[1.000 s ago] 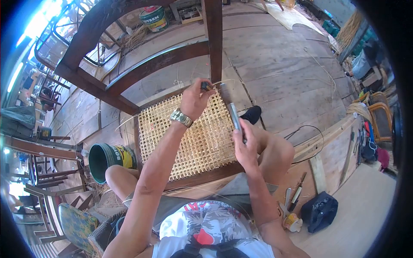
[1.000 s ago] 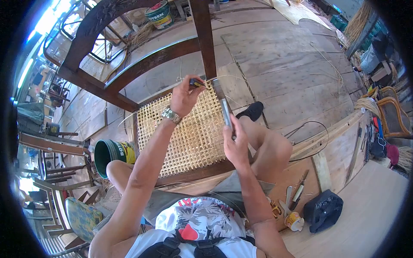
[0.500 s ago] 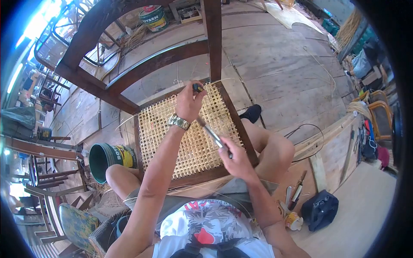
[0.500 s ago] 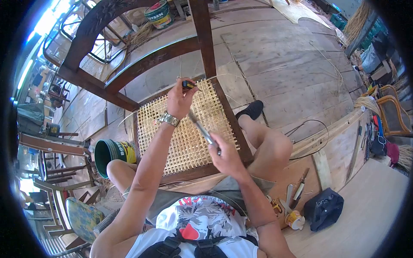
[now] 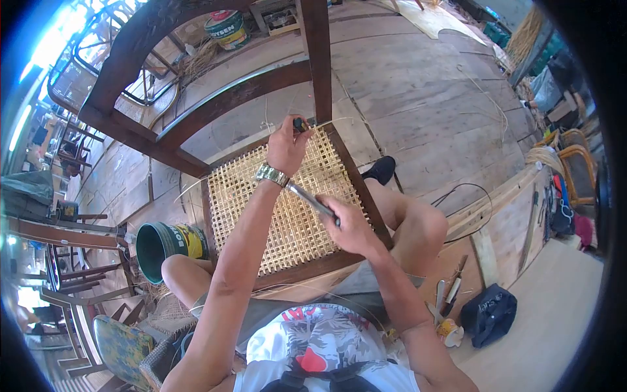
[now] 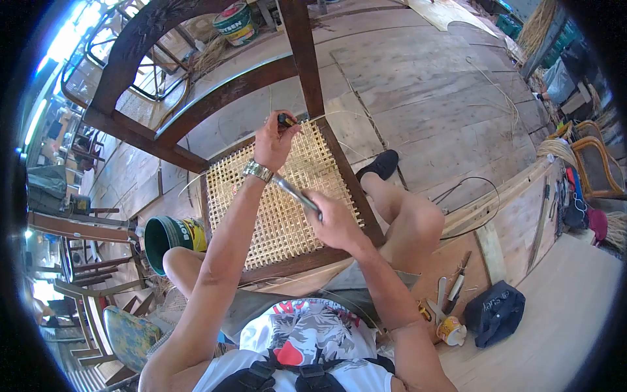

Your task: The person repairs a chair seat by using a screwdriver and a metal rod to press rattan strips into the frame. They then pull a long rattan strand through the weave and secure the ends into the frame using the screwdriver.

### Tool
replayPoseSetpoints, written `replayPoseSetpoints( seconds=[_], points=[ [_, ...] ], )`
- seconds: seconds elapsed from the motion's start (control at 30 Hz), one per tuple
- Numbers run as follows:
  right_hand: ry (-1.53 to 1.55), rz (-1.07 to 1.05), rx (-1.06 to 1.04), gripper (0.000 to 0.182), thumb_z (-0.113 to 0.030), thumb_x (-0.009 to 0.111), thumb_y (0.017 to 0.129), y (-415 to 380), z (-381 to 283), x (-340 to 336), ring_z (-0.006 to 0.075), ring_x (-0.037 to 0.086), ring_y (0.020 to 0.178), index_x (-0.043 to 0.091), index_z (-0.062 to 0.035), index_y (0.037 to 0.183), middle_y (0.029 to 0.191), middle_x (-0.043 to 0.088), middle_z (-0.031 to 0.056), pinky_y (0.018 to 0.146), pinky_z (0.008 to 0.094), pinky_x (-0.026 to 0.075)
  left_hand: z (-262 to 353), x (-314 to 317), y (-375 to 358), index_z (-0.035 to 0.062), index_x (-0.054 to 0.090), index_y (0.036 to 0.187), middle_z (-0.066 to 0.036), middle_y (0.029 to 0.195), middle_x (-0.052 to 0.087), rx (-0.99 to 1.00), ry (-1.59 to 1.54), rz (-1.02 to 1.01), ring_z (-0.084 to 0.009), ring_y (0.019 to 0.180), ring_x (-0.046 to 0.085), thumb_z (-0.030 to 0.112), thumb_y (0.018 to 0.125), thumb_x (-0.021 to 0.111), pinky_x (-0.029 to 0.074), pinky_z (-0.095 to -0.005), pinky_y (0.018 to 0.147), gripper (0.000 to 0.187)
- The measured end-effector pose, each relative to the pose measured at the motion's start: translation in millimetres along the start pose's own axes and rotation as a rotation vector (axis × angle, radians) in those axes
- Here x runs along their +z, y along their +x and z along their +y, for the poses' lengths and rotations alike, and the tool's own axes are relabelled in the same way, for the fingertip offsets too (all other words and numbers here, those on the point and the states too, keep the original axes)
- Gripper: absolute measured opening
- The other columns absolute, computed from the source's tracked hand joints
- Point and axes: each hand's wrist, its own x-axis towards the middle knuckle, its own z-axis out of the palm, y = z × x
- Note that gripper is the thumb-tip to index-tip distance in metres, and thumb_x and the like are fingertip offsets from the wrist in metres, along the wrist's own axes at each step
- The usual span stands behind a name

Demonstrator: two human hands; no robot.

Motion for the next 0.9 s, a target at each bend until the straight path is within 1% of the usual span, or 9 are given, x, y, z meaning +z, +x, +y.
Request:
replayPoseSetpoints(
  seconds=[0.1,0.2,0.3,0.37,0.5,0.6,0.77,0.83,0.9],
  points=[
    [0.082,0.396,0.126,0.035,-0.012,0.06,0.099,8,5,11,0.0342,0.069,0.076,0.059,-0.0024,0.132,0.086,0.067,0.0213,0.07,0.0427,0.053,8,-5,0,0.0089,0.061,0.111,-0.012,0.083,0.073,0.038,-0.004,0.046,-0.0292,0.075,0.073,0.013,0.091,0.077,0.055,-0.0394,0.066,0.025],
    [0.05,0.314,0.102,0.036,-0.012,0.059,0.099,-2,3,10,0.0313,0.07,0.076,0.058,-0.0015,0.134,0.086,0.067,0.0212,0.07,0.0417,0.053,18,-13,3,0.0072,0.064,0.111,-0.008,0.087,0.076,-0.039,0.008,0.054,-0.0158,0.076,0.073,0.011,0.091,0.08,0.056,-0.0303,0.067,0.026],
    [0.032,0.302,0.031,0.037,-0.012,0.059,0.1,-7,3,11,0.0291,0.069,0.074,0.058,-0.0003,0.136,0.089,0.068,0.0207,0.07,0.0403,0.053,12,-8,6,0.0092,0.061,0.111,-0.012,0.081,0.073,-0.005,-0.004,0.079,-0.0287,0.072,0.073,0.013,0.091,0.077,0.054,-0.0388,0.063,0.026],
    [0.099,0.306,0.177,0.036,-0.011,0.058,0.102,-11,-5,4,0.02,0.065,0.084,0.058,-0.0005,0.136,0.099,0.068,0.0147,0.079,0.0348,0.053,11,-4,3,0.009,0.061,0.111,-0.011,0.081,0.073,0.026,0.018,0.082,-0.0283,0.072,0.073,0.012,0.091,0.078,0.053,-0.0386,0.062,0.026],
    [0.161,0.456,0.2,0.04,-0.017,0.059,0.104,-14,-8,-3,0.0213,0.068,0.081,0.056,-0.0006,0.14,0.1,0.071,0.0138,0.075,0.0365,0.054,23,-10,-1,0.0085,0.061,0.11,-0.011,0.081,0.073,0.049,0.02,0.05,-0.027,0.073,0.074,0.012,0.09,0.079,0.054,-0.038,0.062,0.028],
    [0.165,0.581,0.211,0.042,-0.019,0.058,0.105,-17,1,-16,0.0187,0.064,0.102,0.054,0.0025,0.142,0.117,0.066,0.0139,0.089,0.0338,0.05,24,-17,-10,0.0084,0.06,0.111,-0.011,0.082,0.074,0.019,-0.015,-0.004,-0.0268,0.075,0.075,0.012,0.09,0.079,0.054,-0.0377,0.063,0.029],
    [0.075,0.505,0.198,0.041,-0.017,0.06,0.103,-34,-13,-23,0.02,0.066,0.095,0.056,0.0003,0.14,0.11,0.069,0.0163,0.083,0.0365,0.052,29,-22,-22,0.0064,0.063,0.113,-0.008,0.088,0.077,-0.027,0.071,-0.053,-0.0167,0.079,0.075,0.014,0.092,0.08,0.056,-0.0309,0.068,0.027],
    [0.065,0.24,0.176,0.038,-0.015,0.061,0.102,-40,-24,-23,0.0244,0.068,0.082,0.058,-0.0003,0.136,0.097,0.069,0.0185,0.076,0.038,0.054,29,-21,-22,0.0064,0.063,0.112,-0.008,0.087,0.077,-0.026,0.095,-0.04,-0.0169,0.079,0.075,0.014,0.093,0.079,0.056,-0.0307,0.067,0.027],
    [0.054,0.179,0.121,0.034,-0.013,0.061,0.1,-38,-27,-17,0.0314,0.07,0.075,0.061,0.0006,0.13,0.089,0.068,0.0216,0.071,0.0405,0.054,30,-18,-19,0.0096,0.061,0.113,-0.012,0.085,0.074,0.009,0.055,-0.034,-0.0291,0.076,0.074,0.016,0.092,0.078,0.055,-0.0398,0.065,0.028]
  ],
)
